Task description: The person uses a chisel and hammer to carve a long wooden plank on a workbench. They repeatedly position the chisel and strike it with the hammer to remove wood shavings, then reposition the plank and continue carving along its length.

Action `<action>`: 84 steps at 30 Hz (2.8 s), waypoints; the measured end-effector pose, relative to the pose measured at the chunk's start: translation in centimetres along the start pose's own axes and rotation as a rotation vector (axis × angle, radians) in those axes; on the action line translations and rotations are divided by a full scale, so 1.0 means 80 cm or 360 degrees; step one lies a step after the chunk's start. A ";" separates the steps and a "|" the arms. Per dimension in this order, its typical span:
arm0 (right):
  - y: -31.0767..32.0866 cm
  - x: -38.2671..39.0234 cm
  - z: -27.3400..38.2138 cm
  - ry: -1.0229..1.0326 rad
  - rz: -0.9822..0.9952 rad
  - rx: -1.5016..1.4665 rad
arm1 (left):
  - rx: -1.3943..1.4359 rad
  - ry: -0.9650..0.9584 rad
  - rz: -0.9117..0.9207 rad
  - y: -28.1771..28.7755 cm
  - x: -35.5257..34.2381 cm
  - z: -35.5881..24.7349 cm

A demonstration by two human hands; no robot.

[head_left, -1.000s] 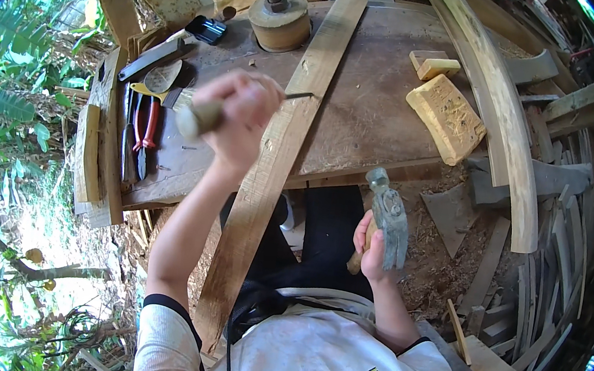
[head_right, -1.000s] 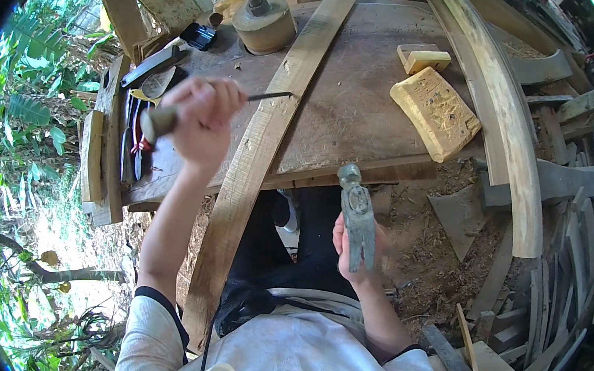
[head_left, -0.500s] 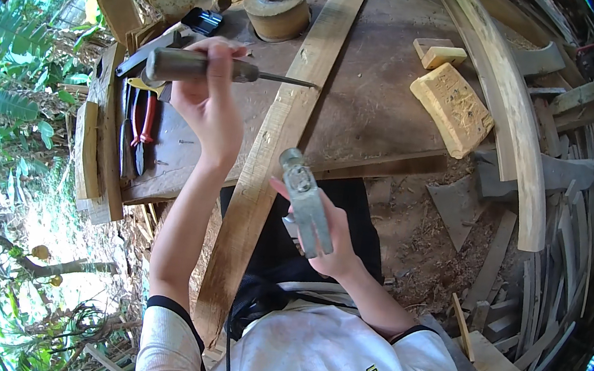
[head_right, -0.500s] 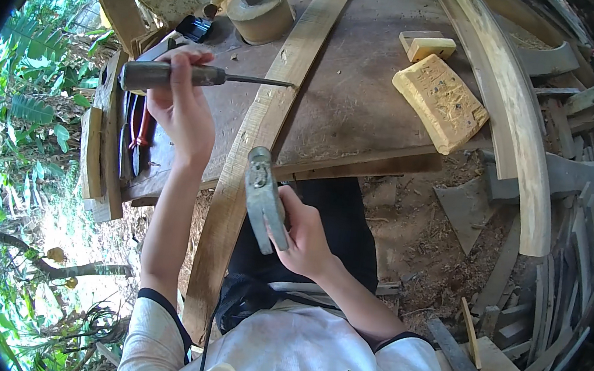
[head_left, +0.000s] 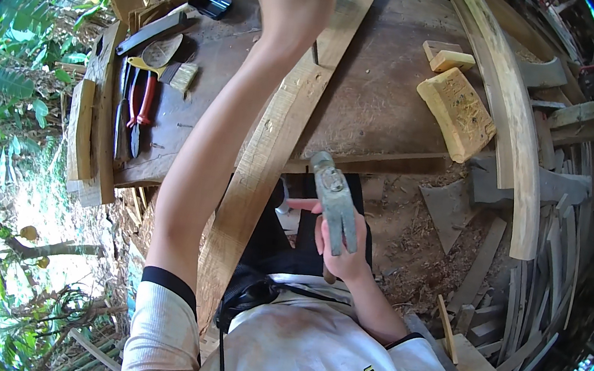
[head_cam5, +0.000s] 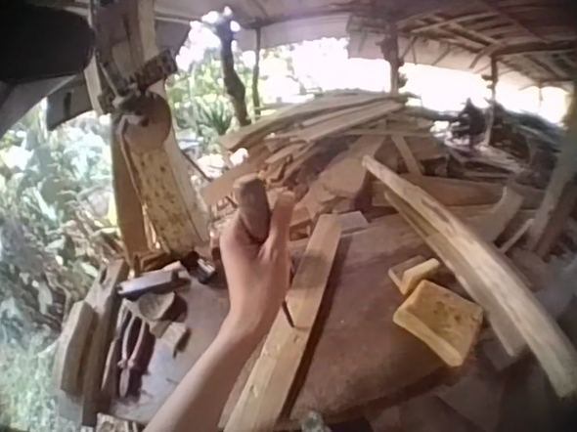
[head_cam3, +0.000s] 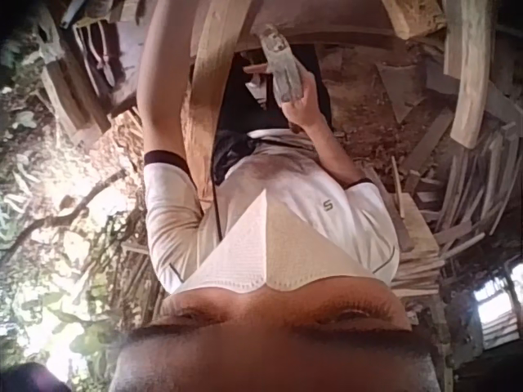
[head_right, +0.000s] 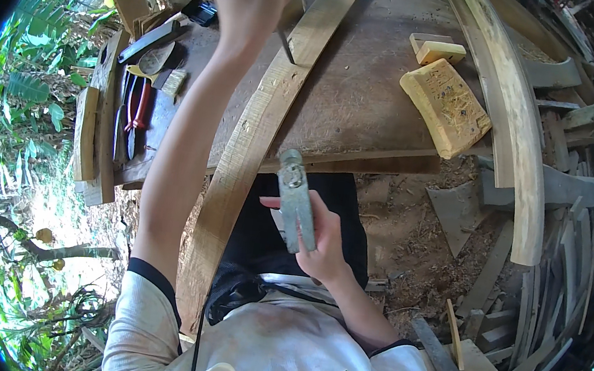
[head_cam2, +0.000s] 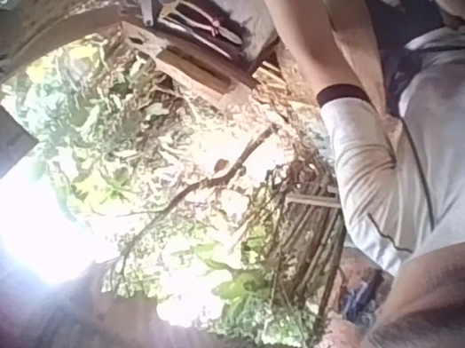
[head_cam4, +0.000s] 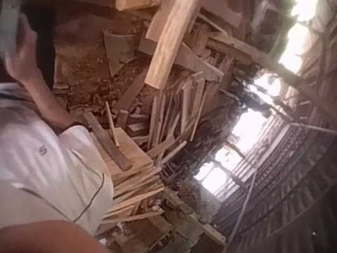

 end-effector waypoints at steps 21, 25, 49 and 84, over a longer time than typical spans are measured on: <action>-0.009 -0.037 0.026 0.0295 0.0239 0.0093 | -0.0226 -0.0155 -0.0014 -0.033 -0.017 0.067; -0.010 -0.085 0.025 0.0318 0.0079 0.0302 | -0.0097 -0.0183 -0.0029 -0.036 -0.009 0.051; 0.031 -0.153 0.015 -0.0537 -0.0341 -0.0584 | -0.0201 -0.0028 -0.0163 -0.013 -0.001 0.064; 0.027 -0.163 0.016 -0.0442 -0.0300 -0.0377 | -0.0561 0.0090 0.0131 -0.065 -0.009 0.132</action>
Point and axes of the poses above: each hand's wrist, its own x-axis away from the middle knuckle, its own y-axis out of the back of the hand, z = x × y, the point moved 6 cm from there along -x, towards the middle knuckle, and after that the axes turned 9 degrees about x, right-handed, at the moved point
